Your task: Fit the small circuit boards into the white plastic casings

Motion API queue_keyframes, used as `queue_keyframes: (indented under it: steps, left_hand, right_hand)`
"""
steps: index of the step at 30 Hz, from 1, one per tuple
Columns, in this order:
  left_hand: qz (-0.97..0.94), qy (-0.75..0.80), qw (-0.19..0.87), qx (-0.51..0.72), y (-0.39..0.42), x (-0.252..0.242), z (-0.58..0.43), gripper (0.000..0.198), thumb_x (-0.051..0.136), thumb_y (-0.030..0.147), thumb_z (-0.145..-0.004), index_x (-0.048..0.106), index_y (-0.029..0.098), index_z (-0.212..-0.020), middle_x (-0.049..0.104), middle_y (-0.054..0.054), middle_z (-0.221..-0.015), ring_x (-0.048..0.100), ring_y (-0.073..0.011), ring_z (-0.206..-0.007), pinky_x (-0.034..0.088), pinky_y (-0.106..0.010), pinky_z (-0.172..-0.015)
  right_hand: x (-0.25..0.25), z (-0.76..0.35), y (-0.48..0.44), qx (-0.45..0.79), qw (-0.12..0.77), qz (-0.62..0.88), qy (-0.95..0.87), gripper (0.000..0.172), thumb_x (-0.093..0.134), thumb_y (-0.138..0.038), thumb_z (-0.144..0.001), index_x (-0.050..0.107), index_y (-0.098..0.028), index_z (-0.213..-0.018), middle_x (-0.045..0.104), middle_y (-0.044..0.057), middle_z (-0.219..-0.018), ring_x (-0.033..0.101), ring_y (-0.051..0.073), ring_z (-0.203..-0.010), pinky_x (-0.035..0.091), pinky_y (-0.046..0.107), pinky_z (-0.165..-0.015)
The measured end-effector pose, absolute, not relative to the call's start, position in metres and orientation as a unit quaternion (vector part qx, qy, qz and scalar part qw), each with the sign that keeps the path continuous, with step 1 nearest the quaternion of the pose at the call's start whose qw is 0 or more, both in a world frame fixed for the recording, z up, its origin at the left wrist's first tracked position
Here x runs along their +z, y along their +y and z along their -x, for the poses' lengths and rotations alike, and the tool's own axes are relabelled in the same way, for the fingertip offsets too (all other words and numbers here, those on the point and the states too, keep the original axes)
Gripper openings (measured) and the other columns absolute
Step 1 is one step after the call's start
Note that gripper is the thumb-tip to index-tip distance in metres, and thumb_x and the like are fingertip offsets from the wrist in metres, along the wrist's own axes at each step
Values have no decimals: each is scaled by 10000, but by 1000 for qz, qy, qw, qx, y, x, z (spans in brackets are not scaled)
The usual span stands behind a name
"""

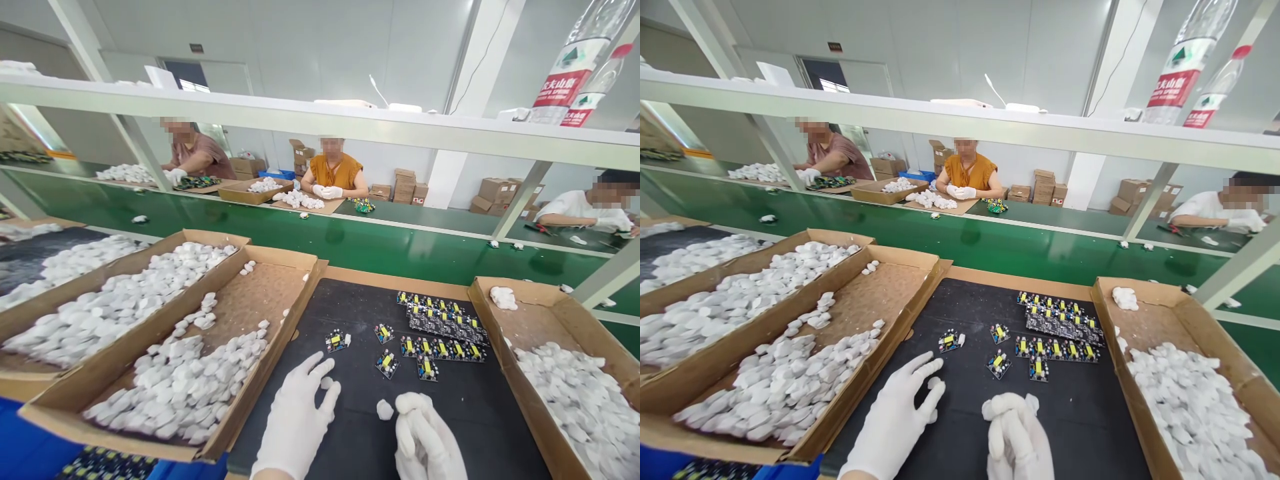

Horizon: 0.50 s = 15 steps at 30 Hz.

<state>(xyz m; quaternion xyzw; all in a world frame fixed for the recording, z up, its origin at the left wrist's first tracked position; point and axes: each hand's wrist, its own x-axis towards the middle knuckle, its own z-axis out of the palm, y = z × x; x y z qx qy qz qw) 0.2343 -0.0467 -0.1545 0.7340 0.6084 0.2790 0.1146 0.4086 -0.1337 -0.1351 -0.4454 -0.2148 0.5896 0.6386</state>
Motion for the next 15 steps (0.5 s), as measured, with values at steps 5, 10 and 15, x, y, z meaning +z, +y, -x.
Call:
queue_keyframes:
  steps: [5, 10, 15]
  left_hand:
    - [-804, 537, 124, 224, -47, -132, -252, 337, 492, 194, -860, 639, 242, -1159, 580, -73, -1311, 573, -253, -1166, 488, -447, -976]
    - [-885, 447, 118, 43, -36, -112, -297, 676, 538, 78, -791, 346, 166, -1433, 374, -120, -1488, 398, -308, -1328, 363, -500, -1068]
    - [-911, 386, 144, -5, -23, -112, -322, 863, 810, 121, -522, 493, 225, -1319, 444, -107, -1446, 498, -347, -1224, 455, -471, -969]
  right_hand:
    - [-126, -415, -127, 524, 673, 472, -225, 462, 693, -476, -760, 562, -184, -1094, 614, -43, -588, 367, 4, -315, 322, 169, -406]
    - [-130, -421, -130, 503, 666, 500, -232, 492, 693, -564, -707, 621, -144, -952, 667, 19, -644, 433, 43, -333, 320, 187, -383]
    - [-142, -434, -136, 462, 644, 559, -245, 532, 508, -619, -819, 655, -125, -951, 342, -89, -426, 228, 35, -378, 175, 190, -420]
